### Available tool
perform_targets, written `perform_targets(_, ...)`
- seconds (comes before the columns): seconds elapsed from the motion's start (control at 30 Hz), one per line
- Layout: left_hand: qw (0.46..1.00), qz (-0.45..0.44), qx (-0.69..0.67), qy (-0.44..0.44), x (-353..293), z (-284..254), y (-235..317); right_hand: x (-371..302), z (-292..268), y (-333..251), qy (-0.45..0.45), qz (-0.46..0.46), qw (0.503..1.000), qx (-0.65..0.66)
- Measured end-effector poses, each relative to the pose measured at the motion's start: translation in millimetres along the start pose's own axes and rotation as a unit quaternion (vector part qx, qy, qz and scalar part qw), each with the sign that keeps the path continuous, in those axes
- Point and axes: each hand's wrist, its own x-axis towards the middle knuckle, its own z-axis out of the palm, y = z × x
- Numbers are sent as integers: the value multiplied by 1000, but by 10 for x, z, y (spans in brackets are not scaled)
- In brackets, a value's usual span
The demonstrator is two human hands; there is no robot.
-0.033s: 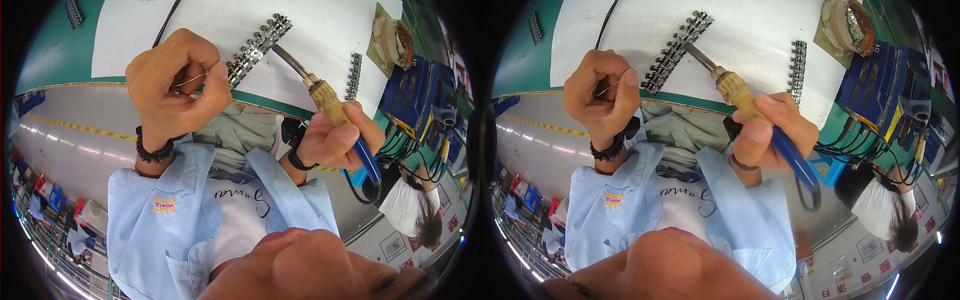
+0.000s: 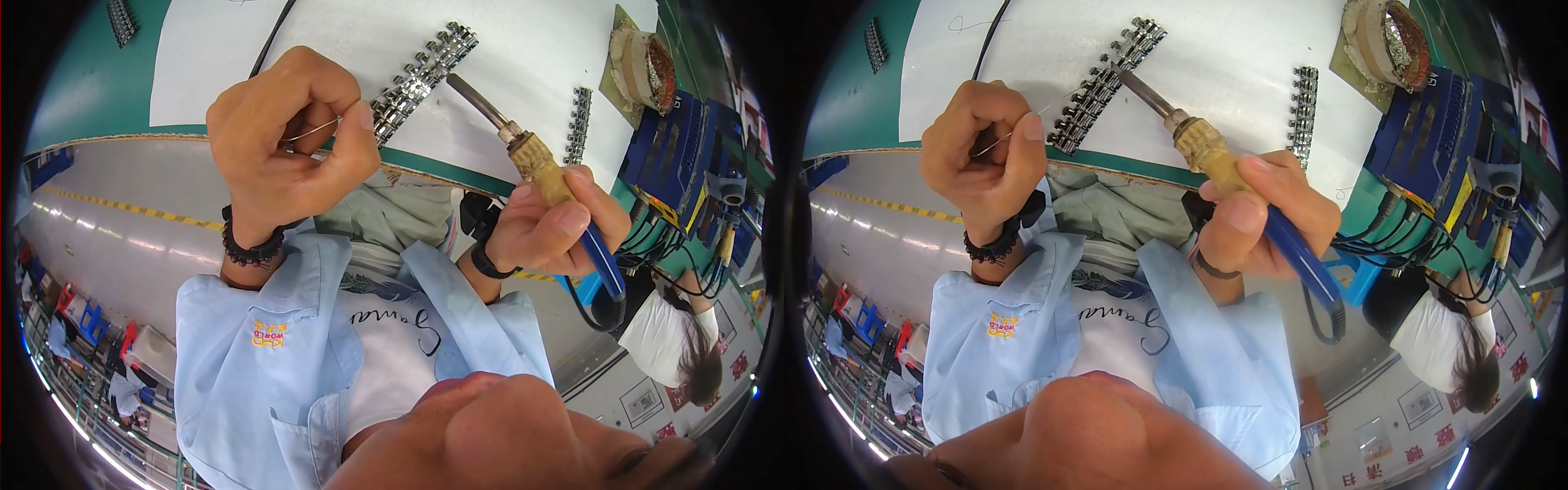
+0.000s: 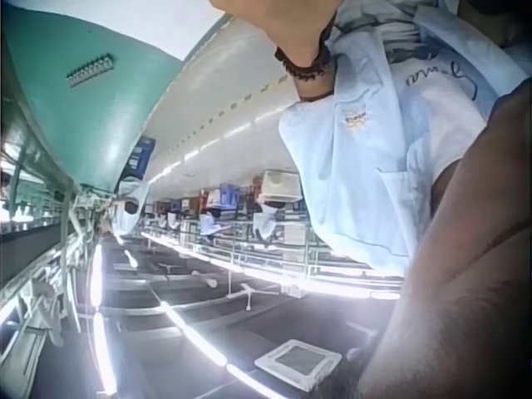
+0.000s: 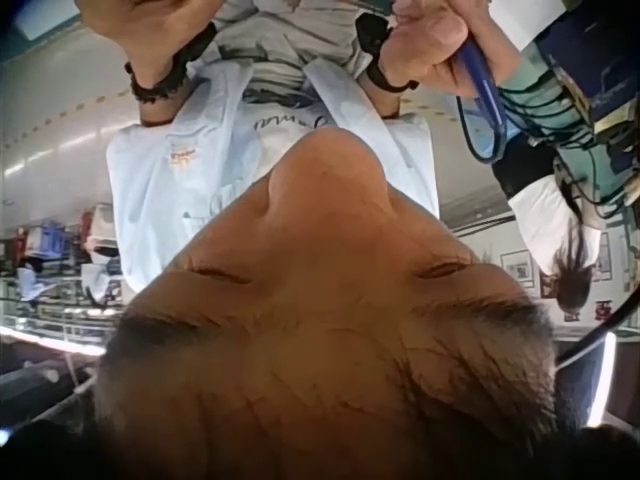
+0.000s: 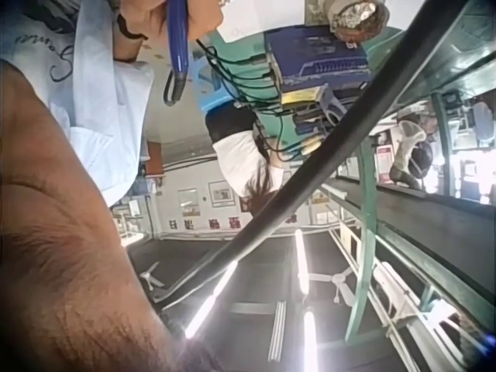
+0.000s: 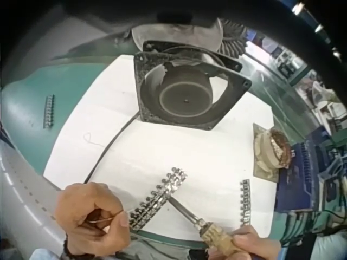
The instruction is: Soldering electronic components onto a printed circuit board strip.
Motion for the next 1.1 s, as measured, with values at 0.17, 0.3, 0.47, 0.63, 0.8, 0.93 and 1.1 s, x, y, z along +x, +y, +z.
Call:
perform_targets(0.17,1000,14,-4,5,-3,14,-16,5,7,-9,-1,32,999,-7)
perform_targets(0.3,1000,12,12,-5,-9,3,-4,9,17,-4,-10,40,999,5)
perform_targets(0.47,999,27,15,-23,-21,-12,-12,5,5,-42,-23,67,997,5)
perform_targets(0.63,999,31,23,-23,-26,-13,-26,27,-8,-49,-43,76,996,16)
perform_targets(0.8,999,32,28,-23,-24,-9,-19,47,-12,-34,-56,81,995,31)
perform_targets(0.93,999,30,36,-26,-7,-3,-11,44,-5,-23,-53,81,995,31)
perform_targets(1.1,999,-2,32,6,-8,12,14,39,-12,-21,-54,84,995,26)
